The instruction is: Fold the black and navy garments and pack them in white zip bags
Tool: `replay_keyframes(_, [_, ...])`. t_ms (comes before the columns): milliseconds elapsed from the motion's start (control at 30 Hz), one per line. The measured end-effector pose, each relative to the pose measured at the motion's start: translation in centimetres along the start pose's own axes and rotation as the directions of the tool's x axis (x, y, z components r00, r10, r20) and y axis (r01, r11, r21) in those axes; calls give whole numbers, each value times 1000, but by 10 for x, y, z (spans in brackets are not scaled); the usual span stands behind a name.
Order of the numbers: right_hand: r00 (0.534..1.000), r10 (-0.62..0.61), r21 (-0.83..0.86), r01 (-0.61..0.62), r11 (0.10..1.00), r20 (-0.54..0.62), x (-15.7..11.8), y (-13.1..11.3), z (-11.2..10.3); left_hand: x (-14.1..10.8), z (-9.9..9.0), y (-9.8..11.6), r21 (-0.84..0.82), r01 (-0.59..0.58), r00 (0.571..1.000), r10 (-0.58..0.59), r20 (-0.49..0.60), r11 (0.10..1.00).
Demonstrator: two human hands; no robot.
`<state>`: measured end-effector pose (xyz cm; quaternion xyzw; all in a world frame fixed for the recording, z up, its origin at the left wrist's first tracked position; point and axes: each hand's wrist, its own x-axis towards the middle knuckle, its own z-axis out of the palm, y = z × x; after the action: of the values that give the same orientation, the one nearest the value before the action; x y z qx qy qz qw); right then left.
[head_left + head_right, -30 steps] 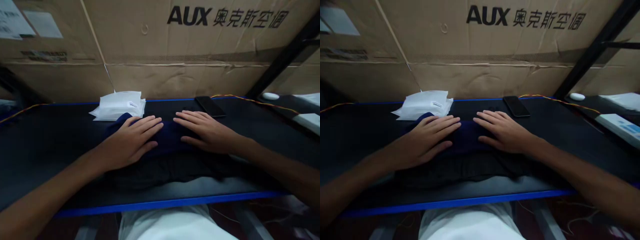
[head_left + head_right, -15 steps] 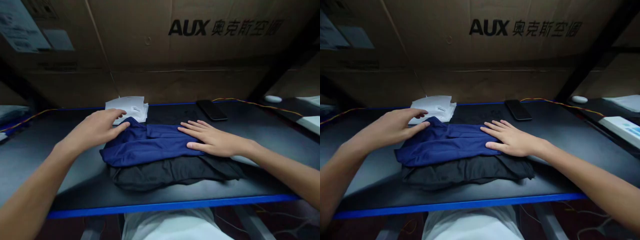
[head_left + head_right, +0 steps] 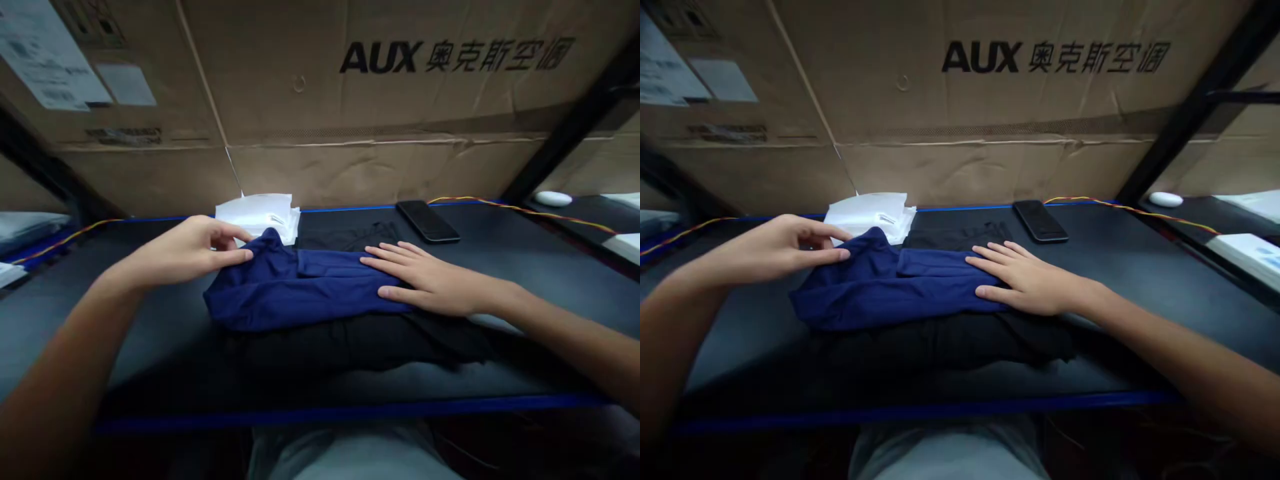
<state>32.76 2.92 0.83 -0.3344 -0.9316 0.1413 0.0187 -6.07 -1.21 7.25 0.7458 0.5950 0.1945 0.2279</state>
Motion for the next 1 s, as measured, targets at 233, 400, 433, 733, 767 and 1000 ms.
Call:
replay_keyframes(233, [1000,-2,17,2,1000,1,0,0,-1,-2,46,30,-403,-115,989,144,43,908])
replay_keyframes(400, [1000,6,1,-6,1000,9,0,0,-1,-5,67,33,-207,-305,935,333,119,930])
replay_keyframes(433, [1000,6,-6,-6,1000,11,0,0,-1,-5,71,33,-105,-345,928,356,110,933])
replay_keyframes(733, [1000,-21,-2,21,1000,-2,1,2,0,-5,90,39,76,-412,911,409,45,908])
replay_keyframes(767, [1000,-16,-11,16,1000,5,0,2,-1,-6,84,40,83,-416,909,418,2,905])
replay_keyframes(1000, [1000,-14,-14,14,1000,11,0,1,-1,-5,36,28,127,-67,998,69,-9,990])
